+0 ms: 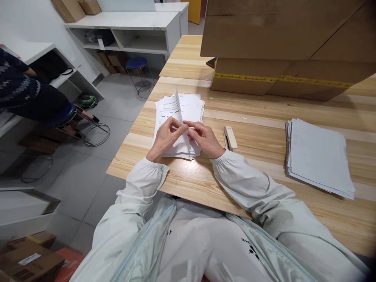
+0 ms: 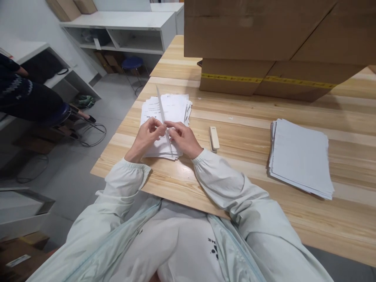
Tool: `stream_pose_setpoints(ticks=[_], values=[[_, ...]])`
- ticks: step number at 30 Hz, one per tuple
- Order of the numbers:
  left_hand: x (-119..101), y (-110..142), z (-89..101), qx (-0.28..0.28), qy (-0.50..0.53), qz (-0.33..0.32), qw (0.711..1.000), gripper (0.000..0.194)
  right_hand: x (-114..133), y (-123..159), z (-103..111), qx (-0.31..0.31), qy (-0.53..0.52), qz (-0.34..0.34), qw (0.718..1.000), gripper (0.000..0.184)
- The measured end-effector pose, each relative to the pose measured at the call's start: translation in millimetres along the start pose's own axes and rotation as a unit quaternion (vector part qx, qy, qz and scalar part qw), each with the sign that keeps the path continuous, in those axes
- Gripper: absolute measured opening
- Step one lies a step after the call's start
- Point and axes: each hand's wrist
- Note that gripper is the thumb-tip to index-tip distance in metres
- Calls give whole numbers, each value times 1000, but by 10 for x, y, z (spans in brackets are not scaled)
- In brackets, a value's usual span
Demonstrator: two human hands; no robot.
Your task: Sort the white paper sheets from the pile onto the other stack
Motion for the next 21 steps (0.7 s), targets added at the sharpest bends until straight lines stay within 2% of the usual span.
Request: stream_pose_setpoints(ticks=[3,14,18,21], values=[[28,-25,-37,-15,-26,-22,999,40,-4,5,-11,4,14,17,1000,46],[71,-27,-36,-9,3,-20,1000,33,40,7,-27,5,-24,-27,999,48],[44,-23,-35,-19,32,12,999,20,43,8,-2,-38,-1,-33,999,62],[7,-14,18,-21,109,53,992,19,49,12,40,-84,55,-18,995,65]])
Point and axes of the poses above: each hand's wrist, its own y-axis away from the middle knuckle, its own z-axis out of the back of the hand, x = y × z, and after that the axes turned 3 degrees about z, right-handed
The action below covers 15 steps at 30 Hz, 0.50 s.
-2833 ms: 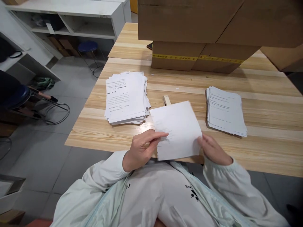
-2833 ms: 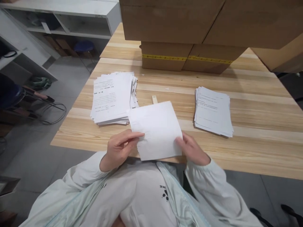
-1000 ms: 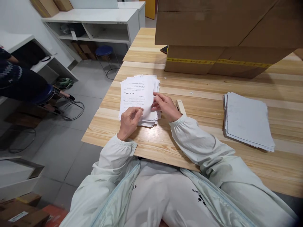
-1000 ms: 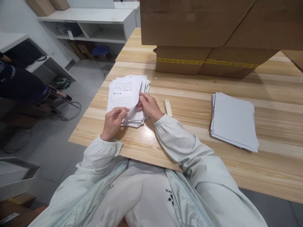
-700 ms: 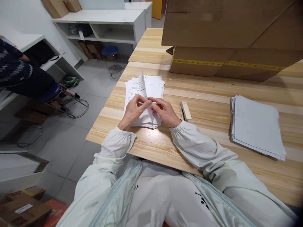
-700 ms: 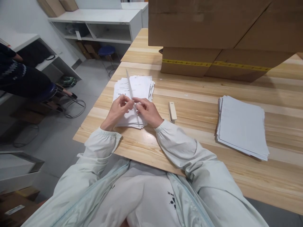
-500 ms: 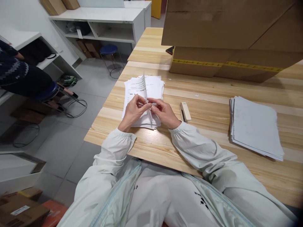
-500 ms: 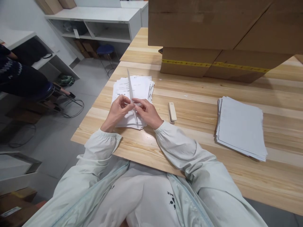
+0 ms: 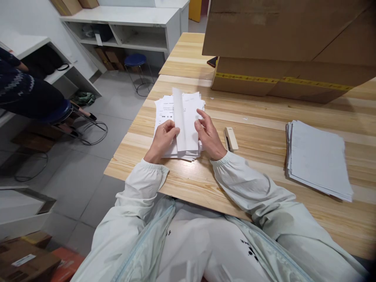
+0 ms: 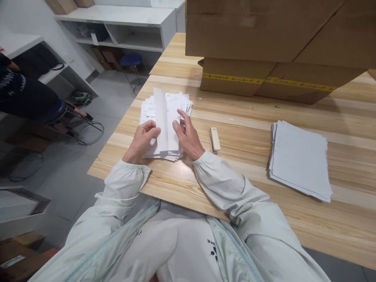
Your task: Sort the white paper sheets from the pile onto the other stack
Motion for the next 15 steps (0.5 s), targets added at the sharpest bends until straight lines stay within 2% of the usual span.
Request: stream_pose_setpoints(ticks=[2,5,8,11,13,15], values=[[-37,13,55,19,57,35,998,15,27,-7,30,-11,31,10,999,64],[-72,43,137,63,83,49,993,9,113,-42,55,17,62,12,998,59],[-62,76,174,99,37,18,994,24,185,-125,32,43,117,7,992,55],[-12,82,179,106,21,-2,994,42,152,-237,-22,46,159,33,986,37],[31,54,199,62,44,-10,997,48,91,-281,-23,32,138,43,989,26],[64,11,241,-44,84,-37,995,50,52,-251,48,11,79,44,996,21]])
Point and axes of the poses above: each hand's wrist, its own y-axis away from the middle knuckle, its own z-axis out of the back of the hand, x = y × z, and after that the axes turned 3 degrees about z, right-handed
